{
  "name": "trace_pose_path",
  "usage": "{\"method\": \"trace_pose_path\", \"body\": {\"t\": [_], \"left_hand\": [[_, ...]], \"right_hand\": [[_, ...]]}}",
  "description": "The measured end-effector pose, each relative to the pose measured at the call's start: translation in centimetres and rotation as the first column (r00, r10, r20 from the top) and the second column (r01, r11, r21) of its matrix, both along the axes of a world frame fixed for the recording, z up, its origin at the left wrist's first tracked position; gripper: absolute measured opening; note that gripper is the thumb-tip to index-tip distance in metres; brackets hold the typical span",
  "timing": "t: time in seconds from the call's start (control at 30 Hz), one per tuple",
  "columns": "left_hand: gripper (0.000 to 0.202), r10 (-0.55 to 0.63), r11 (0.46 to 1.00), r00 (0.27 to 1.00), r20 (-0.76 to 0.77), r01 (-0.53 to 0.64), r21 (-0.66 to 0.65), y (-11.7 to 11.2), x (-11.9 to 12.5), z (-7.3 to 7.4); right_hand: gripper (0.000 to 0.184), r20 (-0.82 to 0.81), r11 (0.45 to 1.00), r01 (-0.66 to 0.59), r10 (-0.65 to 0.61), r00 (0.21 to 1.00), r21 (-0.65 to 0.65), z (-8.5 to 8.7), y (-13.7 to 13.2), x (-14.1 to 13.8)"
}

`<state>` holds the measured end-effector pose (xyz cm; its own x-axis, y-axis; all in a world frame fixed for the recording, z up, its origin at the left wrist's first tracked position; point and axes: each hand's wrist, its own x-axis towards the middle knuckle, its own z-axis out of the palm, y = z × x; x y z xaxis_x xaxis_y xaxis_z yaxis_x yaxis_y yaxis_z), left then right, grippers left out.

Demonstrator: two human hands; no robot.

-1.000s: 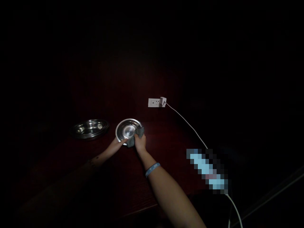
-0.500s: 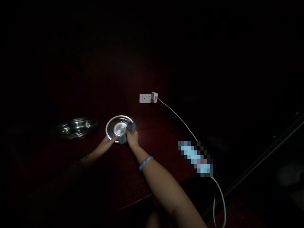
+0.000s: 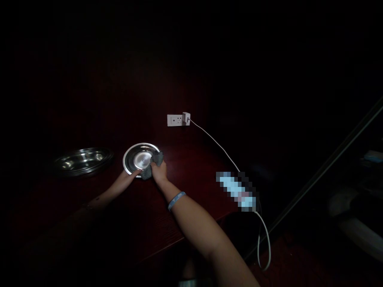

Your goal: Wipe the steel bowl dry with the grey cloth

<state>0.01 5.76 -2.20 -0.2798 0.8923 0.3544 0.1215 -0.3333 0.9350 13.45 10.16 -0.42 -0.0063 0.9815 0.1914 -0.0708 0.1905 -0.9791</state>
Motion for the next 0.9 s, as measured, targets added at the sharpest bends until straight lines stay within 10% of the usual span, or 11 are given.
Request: {"method": "trace_pose_path", "body": {"t": [0.9], "left_hand": [[0.045, 0.022, 0.995, 0.996, 0.089, -0.013, -0.100, -0.8, 0.2, 2.0]], "right_hand": [[0.020, 0.016, 0.998, -0.044, 0.043, 0.999, 0.038, -0.3, 0.7, 0.2]]}}
